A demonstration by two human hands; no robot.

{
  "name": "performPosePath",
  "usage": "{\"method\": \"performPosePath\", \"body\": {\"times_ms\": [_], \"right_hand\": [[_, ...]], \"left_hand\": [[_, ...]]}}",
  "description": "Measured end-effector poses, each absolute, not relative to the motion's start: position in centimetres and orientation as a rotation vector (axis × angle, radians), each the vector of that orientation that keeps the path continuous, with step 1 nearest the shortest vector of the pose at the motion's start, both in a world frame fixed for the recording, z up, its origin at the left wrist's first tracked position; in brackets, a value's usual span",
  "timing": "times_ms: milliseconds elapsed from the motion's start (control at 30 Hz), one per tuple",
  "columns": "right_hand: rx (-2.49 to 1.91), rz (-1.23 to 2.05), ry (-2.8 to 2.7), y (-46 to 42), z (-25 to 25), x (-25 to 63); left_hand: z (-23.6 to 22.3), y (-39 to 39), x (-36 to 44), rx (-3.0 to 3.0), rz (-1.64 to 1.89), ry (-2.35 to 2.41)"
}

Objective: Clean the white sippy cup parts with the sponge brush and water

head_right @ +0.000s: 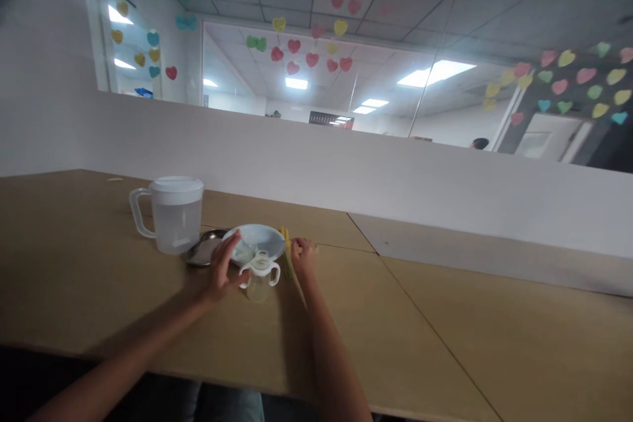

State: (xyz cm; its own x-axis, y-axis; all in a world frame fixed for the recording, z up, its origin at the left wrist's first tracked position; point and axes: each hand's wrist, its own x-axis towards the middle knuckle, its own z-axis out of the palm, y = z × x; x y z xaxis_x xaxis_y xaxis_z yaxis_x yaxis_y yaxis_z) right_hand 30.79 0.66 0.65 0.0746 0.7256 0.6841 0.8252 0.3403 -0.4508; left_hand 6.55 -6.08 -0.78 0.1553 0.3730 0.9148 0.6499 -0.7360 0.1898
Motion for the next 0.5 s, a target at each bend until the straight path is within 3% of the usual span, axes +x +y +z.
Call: {"method": "performPosePath", "body": {"times_ms": [167, 333, 500], "right_hand": [[-1.628, -0.066, -1.510, -0.8, -1.1, 36.2], [-1.866, 0.068, -1.362, -0.5, -2.0, 37.6], [-1.959, 0.108, -1.369, -0.2, -1.8, 37.1]], "left_hand": [[3.6, -3.8, -1.7, -1.595, -1.798, -1.190], [6.5, -1.2, -10.9, -0.760, -1.979, -1.965], [7.5, -0.4, -13.3, -0.812, -2.020, -2.252]]}}
